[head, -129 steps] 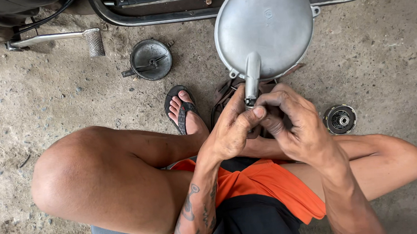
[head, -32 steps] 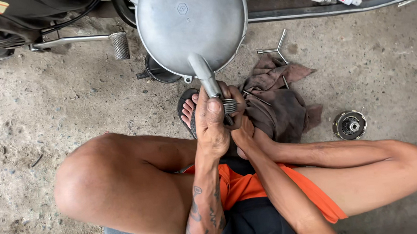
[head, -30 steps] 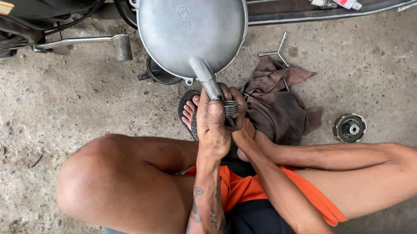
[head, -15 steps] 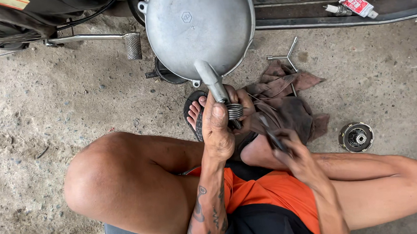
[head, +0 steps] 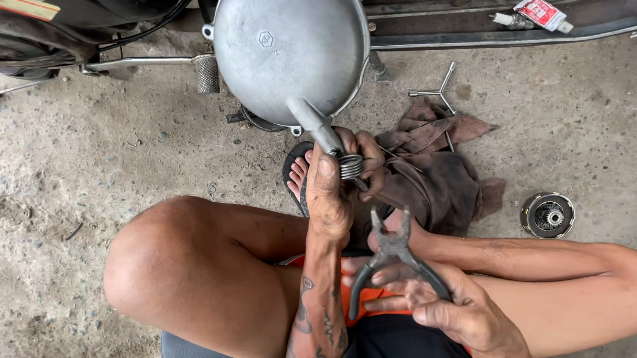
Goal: The person attaches a spring to a circular metal scooter component by hand and using pliers while sitting on the ground next to the vehicle.
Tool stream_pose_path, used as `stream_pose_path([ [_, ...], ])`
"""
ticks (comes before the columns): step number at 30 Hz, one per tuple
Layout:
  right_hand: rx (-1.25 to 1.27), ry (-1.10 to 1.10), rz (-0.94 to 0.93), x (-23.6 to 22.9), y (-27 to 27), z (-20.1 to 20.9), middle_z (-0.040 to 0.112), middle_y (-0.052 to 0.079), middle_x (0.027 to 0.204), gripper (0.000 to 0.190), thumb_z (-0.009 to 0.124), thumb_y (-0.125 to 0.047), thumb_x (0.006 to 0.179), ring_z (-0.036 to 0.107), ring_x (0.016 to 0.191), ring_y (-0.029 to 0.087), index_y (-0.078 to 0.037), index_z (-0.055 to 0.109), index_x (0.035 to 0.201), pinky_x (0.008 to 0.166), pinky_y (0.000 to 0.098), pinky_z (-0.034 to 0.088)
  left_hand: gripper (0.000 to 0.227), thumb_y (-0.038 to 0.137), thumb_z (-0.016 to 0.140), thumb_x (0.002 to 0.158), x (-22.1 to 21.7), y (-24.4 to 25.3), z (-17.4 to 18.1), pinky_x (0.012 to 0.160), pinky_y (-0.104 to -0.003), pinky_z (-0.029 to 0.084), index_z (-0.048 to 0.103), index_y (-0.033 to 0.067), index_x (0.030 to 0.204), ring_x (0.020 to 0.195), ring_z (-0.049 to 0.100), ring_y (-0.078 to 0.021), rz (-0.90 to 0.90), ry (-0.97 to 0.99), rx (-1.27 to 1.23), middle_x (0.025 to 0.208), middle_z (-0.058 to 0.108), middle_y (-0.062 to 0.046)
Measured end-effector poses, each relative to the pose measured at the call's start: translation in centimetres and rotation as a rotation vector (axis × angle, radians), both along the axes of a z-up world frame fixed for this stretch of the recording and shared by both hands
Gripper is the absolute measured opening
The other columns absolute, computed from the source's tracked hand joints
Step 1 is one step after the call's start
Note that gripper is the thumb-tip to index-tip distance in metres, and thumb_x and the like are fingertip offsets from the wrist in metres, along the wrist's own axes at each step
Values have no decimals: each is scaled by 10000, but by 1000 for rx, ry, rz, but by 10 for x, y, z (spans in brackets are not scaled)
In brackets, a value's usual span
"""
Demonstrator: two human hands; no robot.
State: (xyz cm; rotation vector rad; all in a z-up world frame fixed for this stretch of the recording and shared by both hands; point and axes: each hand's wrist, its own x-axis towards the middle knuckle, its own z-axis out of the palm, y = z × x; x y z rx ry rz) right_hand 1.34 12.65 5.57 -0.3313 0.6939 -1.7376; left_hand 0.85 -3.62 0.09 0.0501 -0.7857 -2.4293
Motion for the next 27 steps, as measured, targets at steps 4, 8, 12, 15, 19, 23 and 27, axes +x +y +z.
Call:
stream_pose_path([
  [4, 55, -138, 0, -6, -2, -9, 466, 361, 1263, 445, 667, -75, 815, 304, 1310, 470, 126, 504, 1178, 991, 615, 330, 423, 484, 574, 853, 2, 1, 14, 401, -208, 221, 370, 114, 859, 480, 285, -106, -44, 9, 54, 681, 365, -73],
  [8, -39, -283, 46, -12, -1, -18, 414, 319, 1279, 536, 621, 20, 792, 406, 1179, 466, 33, 415, 1287, 940, 704, 320, 366, 434, 525, 879, 4, 4, 9, 410, -199, 220, 345, 118, 835, 512, 306, -104, -15, -44, 26, 687, 360, -60],
  [12, 6, -80, 3, -14, 9, -15, 537, 193, 1026, 256, 575, 10, 791, 459, 1155, 475, 84, 513, 1028, 911, 716, 378, 338, 408, 467, 894, 2, 2, 13, 410, -225, 176, 313, 128, 782, 483, 273, -96, 82, -105, -114, 589, 311, -32],
  [15, 108, 204, -55, -36, 46, -27, 469, 368, 1228, 126, 578, -50, 780, 377, 1259, 462, 46, 589, 862, 999, 641, 322, 314, 409, 496, 878, 8, -2, -4, 546, -254, 257, 371, 133, 796, 585, 319, -95, 178, -279, -219, 646, 344, 2],
  [19, 737, 269, -361, -61, 72, -69, 629, 189, 962, 388, 566, 61, 655, 593, 917, 278, 145, 574, 1034, 846, 344, 429, 320, 372, 480, 903, 2, -2, 9, 360, -196, 104, 300, 126, 805, 441, 204, -86, 33, -132, -77, 607, 265, -31],
  [23, 1258, 802, -282, -89, 52, -131, 543, 129, 852, 193, 558, -96, 765, 531, 875, 299, -105, 601, 952, 763, 402, 413, 263, 338, 425, 942, 0, 3, -12, 320, -154, 247, 340, 95, 887, 405, 251, -60, 118, -85, -115, 597, 271, -20],
  [27, 1602, 1037, -44, -122, 84, -287, 634, 238, 975, 285, 512, -172, 786, 598, 969, 427, -79, 624, 1031, 778, 525, 487, 338, 422, 382, 936, -9, 4, -16, 302, -154, 249, 326, 89, 911, 378, 240, -46, 120, -87, -183, 594, 279, -18],
])
